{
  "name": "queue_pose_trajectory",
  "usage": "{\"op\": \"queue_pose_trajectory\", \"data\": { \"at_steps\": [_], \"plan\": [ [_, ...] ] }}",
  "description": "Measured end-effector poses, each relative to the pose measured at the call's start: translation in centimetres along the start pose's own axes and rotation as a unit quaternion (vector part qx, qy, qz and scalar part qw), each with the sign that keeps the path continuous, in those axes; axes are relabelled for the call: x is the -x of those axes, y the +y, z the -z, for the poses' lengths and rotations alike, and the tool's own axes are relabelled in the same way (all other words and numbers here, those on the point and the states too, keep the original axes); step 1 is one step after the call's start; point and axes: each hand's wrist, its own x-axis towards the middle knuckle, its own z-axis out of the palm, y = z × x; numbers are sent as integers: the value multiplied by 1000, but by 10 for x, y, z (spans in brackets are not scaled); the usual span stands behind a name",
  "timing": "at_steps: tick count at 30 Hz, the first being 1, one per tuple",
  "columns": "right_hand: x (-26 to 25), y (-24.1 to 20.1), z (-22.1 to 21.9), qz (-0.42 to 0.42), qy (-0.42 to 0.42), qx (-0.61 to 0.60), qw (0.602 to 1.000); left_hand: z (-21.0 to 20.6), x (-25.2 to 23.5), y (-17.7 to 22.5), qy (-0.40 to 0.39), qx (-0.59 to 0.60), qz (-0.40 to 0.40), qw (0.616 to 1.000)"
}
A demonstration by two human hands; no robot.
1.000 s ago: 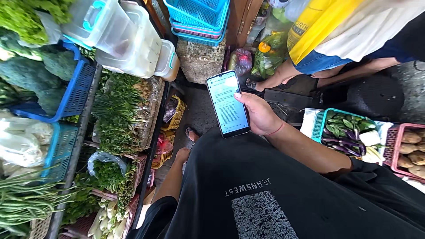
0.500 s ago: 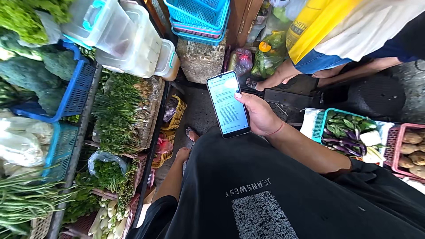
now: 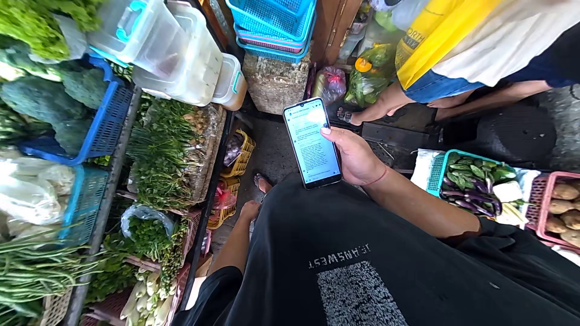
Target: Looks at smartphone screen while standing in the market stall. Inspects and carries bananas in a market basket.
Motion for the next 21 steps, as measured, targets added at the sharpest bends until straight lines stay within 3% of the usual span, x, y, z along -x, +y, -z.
{"op": "queue_pose_trajectory", "data": {
  "at_steps": [21],
  "plan": [
    [0,2,1,7,-10,-3,1000,-3,-7,-7,-1,2,7,1000]
  ]
}}
